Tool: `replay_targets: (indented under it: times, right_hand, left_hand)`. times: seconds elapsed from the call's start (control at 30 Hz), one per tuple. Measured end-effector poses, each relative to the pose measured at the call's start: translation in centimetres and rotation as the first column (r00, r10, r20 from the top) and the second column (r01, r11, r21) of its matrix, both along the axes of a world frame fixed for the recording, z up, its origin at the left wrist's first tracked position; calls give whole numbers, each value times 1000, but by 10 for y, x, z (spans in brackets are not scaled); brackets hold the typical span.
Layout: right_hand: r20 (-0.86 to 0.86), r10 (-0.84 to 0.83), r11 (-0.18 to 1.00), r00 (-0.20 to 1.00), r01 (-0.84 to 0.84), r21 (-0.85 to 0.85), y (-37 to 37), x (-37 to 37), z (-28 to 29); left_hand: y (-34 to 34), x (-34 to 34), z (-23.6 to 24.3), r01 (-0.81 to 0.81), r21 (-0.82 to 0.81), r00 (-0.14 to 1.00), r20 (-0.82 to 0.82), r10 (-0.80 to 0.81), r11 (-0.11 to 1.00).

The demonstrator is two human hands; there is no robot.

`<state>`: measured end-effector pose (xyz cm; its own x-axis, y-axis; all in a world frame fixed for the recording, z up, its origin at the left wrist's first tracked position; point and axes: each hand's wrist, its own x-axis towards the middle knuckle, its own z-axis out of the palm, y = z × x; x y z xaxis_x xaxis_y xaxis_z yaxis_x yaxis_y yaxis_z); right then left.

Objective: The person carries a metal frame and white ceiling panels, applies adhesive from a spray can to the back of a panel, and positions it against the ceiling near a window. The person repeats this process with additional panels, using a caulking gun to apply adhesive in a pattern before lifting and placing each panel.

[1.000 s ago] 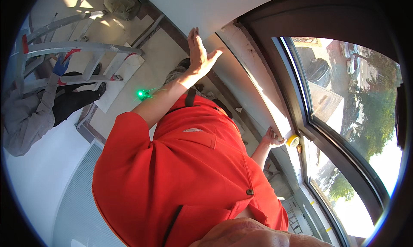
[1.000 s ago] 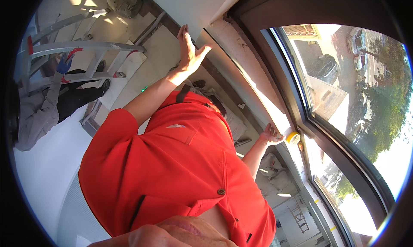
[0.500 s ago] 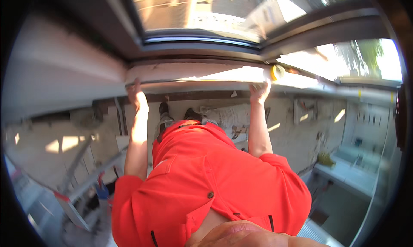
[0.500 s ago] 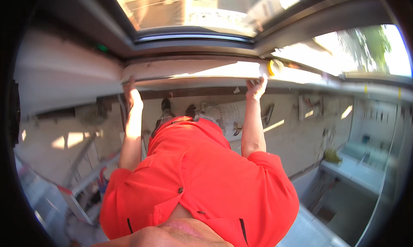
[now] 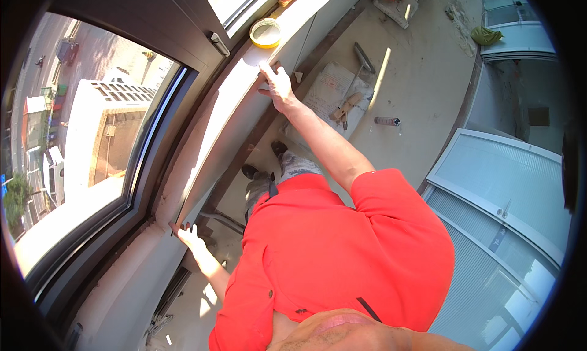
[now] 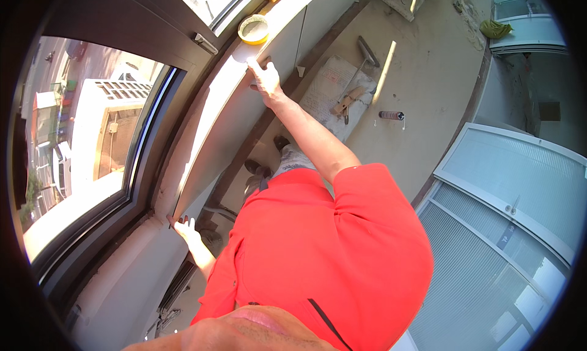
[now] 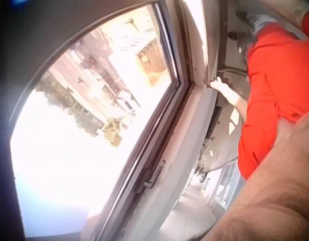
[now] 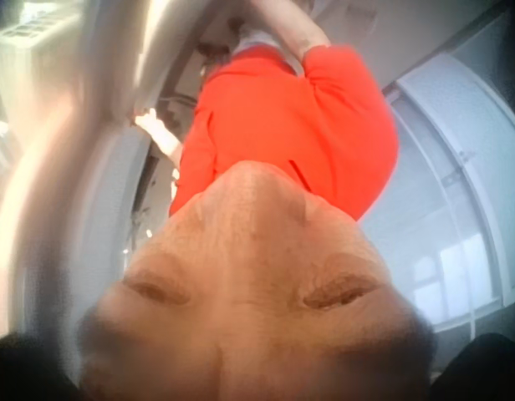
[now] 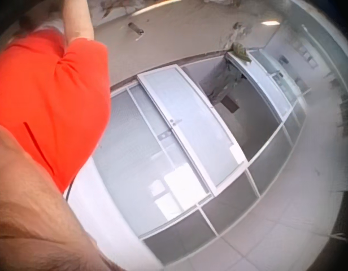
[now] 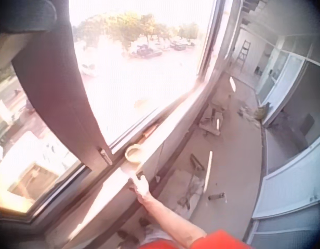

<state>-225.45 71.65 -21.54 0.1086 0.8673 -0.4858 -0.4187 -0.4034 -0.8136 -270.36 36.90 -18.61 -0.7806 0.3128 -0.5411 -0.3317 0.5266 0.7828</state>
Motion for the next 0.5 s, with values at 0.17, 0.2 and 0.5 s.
replay_targets:
  times: [0.17, 0.2, 0.5]
  right_hand:
    - [49, 18, 999, 999, -17, -29, -2, 3, 12]
    - [60, 28, 999, 998, -27, -26, 1, 6, 12]
    - [605, 167, 969, 778, -244, 46, 14, 18, -15]
  left_hand:
    - [12, 3, 3, -169, 224, 982, 122, 145, 960]
    - [17, 1, 5, -147, 263, 983, 142, 112, 953]
    - [8, 0, 5, -129, 224, 986, 130, 102, 966]
